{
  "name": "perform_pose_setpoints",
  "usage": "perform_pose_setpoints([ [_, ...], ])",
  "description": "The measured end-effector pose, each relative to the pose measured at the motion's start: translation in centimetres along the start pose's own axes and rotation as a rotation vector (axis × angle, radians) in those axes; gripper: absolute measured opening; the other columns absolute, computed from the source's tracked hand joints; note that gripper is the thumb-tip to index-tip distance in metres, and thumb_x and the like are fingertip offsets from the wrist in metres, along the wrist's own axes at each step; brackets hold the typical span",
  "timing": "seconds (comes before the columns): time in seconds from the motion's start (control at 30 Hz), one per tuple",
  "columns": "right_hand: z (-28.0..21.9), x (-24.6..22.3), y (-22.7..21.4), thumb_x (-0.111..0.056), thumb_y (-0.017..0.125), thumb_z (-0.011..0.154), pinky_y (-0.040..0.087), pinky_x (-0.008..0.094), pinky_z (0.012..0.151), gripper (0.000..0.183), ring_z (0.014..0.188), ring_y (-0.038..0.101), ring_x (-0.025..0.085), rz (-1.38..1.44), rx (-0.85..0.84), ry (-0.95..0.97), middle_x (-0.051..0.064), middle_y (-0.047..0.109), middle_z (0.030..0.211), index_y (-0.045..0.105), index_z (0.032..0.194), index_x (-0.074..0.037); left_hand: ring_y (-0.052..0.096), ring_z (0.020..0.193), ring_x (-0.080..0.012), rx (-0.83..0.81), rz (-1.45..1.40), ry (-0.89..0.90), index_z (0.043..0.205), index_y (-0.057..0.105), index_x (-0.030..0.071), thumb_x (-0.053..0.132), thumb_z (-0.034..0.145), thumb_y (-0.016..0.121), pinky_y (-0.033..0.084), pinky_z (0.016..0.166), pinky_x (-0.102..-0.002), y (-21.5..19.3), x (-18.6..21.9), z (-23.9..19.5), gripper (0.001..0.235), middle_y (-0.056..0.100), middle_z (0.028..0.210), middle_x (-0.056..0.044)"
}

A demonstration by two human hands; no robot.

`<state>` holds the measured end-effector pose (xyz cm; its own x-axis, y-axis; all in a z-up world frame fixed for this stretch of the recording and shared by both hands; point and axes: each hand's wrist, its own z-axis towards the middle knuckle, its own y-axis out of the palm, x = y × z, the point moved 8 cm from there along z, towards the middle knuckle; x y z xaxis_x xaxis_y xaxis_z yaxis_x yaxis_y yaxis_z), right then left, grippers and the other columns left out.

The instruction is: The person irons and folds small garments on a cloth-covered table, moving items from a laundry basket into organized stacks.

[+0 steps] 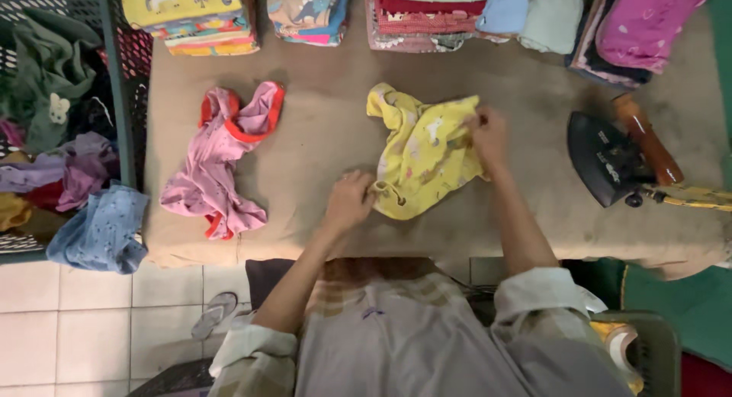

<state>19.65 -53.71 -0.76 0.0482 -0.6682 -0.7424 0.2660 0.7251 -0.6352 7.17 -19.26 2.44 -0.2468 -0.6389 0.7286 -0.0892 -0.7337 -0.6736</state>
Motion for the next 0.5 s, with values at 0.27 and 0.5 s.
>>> perform_pose_setpoints([
  [0.27, -0.6, -16.9, -17.4, -0.012, 0.068, 0.116, 0.050, 0.031, 0.087, 0.020, 0.094, 0.057, 0.016, 0.622, 0.217, -0.159, 0.008, 0.056, 0.108, 0.051, 0.122, -0.005, 0.068, 0.102, -0.0414, 0.540, 0.018, 0.335, 0.119, 0.062, 0.005, -0.002, 0.096, 0.058, 0.055, 0.089, -0.046, -20.8, 9.9, 1.8, 0.024, 0.067, 0.117, -0.021],
  [0.5, -6.1, -32.6, -19.9, -0.008, 0.074, 0.088, 0.059, 0.036, 0.088, 0.041, 0.092, 0.069, 0.017, 1.168, -0.242, -0.056, 0.006, 0.063, 0.115, 0.061, 0.126, -0.007, 0.065, 0.092, -0.0304, 0.677, -0.411, 0.297, 0.118, 0.060, 0.001, -0.007, 0.089, 0.045, 0.053, 0.086, -0.037, -31.4, 17.3, 2.5, 0.033, 0.065, 0.114, -0.016],
])
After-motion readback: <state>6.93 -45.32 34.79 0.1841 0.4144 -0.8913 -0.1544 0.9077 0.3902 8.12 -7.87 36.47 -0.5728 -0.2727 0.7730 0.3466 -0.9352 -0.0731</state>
